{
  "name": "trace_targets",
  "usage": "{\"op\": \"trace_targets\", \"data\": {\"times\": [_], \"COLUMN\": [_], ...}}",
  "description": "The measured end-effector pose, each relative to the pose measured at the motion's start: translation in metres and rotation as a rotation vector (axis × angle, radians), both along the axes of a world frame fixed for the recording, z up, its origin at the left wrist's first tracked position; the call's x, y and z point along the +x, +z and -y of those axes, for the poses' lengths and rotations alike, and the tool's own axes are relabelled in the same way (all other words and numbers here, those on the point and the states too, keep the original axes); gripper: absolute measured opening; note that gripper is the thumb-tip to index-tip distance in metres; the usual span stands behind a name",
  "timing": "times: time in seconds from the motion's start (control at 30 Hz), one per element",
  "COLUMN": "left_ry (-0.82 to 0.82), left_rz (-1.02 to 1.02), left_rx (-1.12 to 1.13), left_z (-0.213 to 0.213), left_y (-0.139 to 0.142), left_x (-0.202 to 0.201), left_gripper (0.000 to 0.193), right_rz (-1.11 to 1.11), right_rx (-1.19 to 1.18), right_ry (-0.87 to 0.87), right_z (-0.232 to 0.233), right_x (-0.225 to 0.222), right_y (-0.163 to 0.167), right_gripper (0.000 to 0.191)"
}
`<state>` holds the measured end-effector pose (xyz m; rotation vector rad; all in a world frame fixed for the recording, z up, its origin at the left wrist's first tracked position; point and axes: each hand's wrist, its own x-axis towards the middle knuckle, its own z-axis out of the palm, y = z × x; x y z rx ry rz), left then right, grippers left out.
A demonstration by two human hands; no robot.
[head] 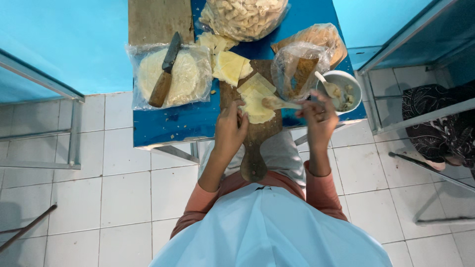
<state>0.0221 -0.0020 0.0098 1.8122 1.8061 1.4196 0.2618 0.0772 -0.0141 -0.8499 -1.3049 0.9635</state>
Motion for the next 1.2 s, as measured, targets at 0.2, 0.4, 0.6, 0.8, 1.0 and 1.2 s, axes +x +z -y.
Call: {"op": "trace_targets", "data": {"times": [0.2,0.4,0.6,0.8,1.0,1.2], "left_ry": [-0.002,-0.011,-0.032,-0.073,-0.139,-0.161], "left_rz": [0.118,0.177,0.198,0.190,0.088,0.013], "left_rx": [-0.028,0.029,0.057,0.044,0.099,0.078], "left_z": [-0.001,-0.003,-0.004,-0.005,-0.004,-0.004], "left_y": [0.003,0.003,0.002,0.003,0.005,0.006], "left_x": [0.002,0.003,0.004,0.006,0.008,0.009], "left_gripper": [0.026,0.026,0.025,0.025,0.015,0.018], "right_rz": [0.125,0.299,0.487,0.453,0.538,0.915], "right_rx": [0.127,0.306,0.572,0.625,0.394,0.619], "right_ry": [0.111,0.105,-0.004,-0.156,-0.481,-0.544], "right_z": [0.013,0.022,0.023,0.019,-0.002,0.013], "right_x": [-0.016,-0.012,-0.008,-0.003,0.002,-0.020], "right_y": [-0.015,-0.008,0.002,0.012,0.034,0.045], "right_gripper": [0.039,0.042,0.027,0.026,0.028,0.036]}}
